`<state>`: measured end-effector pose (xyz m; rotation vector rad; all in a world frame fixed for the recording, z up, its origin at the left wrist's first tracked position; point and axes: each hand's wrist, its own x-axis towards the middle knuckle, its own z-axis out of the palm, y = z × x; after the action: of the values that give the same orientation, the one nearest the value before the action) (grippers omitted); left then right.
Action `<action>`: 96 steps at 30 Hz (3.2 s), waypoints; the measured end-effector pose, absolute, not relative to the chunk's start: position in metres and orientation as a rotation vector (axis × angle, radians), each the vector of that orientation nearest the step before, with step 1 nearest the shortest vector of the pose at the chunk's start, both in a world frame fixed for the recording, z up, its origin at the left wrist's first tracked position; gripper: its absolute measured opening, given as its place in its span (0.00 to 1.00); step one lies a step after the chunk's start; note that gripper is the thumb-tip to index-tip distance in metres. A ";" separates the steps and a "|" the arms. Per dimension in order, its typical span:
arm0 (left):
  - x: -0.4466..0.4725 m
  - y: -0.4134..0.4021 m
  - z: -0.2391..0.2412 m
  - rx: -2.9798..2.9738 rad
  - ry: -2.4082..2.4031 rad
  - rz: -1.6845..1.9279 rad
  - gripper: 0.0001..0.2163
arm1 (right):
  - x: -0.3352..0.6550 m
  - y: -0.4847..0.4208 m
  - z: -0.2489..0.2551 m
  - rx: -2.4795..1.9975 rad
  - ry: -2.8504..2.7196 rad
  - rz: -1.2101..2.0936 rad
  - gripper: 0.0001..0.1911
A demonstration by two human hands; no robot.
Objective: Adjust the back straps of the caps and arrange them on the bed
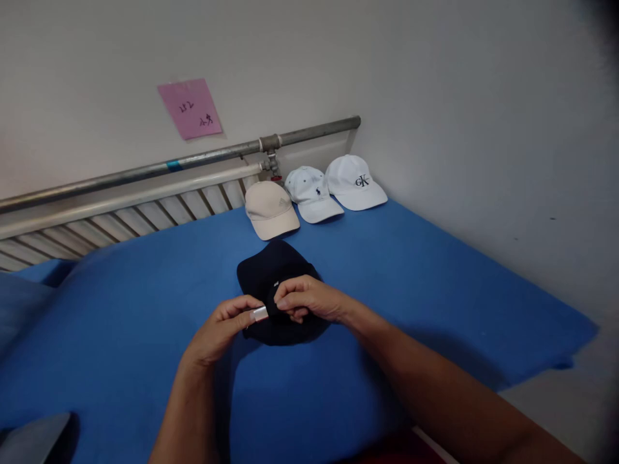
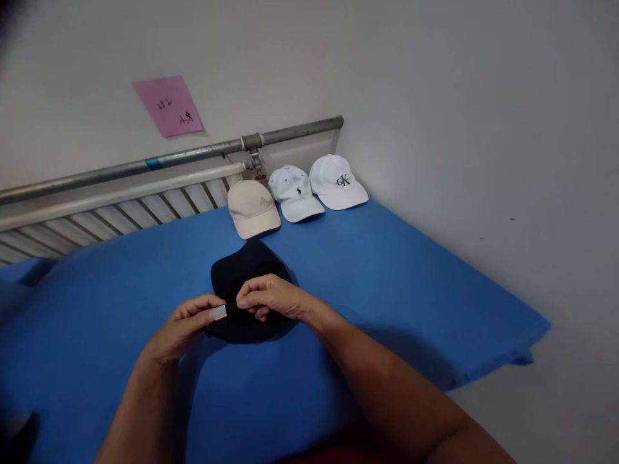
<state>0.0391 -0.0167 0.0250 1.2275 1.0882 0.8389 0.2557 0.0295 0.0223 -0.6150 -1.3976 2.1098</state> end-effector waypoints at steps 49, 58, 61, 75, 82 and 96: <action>0.043 -0.014 0.020 1.216 1.095 0.964 0.07 | 0.250 0.026 0.021 -0.553 -1.298 2.130 0.07; 0.045 -0.015 0.024 1.219 1.098 0.982 0.06 | 0.251 0.027 0.020 -0.546 -1.323 2.140 0.06; 0.046 -0.014 0.024 1.226 1.089 0.971 0.06 | 0.251 0.026 0.020 -0.559 -1.326 2.159 0.06; 0.048 -0.015 0.022 1.225 1.042 1.034 0.05 | 0.248 0.027 0.016 -0.519 -1.280 2.200 0.06; 0.050 -0.015 0.025 1.187 1.024 1.046 0.07 | 0.250 0.026 0.017 -0.484 -1.253 2.243 0.07; 0.054 -0.016 0.028 1.158 1.015 1.037 0.08 | 0.253 0.030 0.014 -0.440 -1.280 2.291 0.07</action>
<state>0.0537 -0.0158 0.0275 1.1575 1.0151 1.0372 0.2527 0.0299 0.0135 -0.4401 -1.2801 2.2913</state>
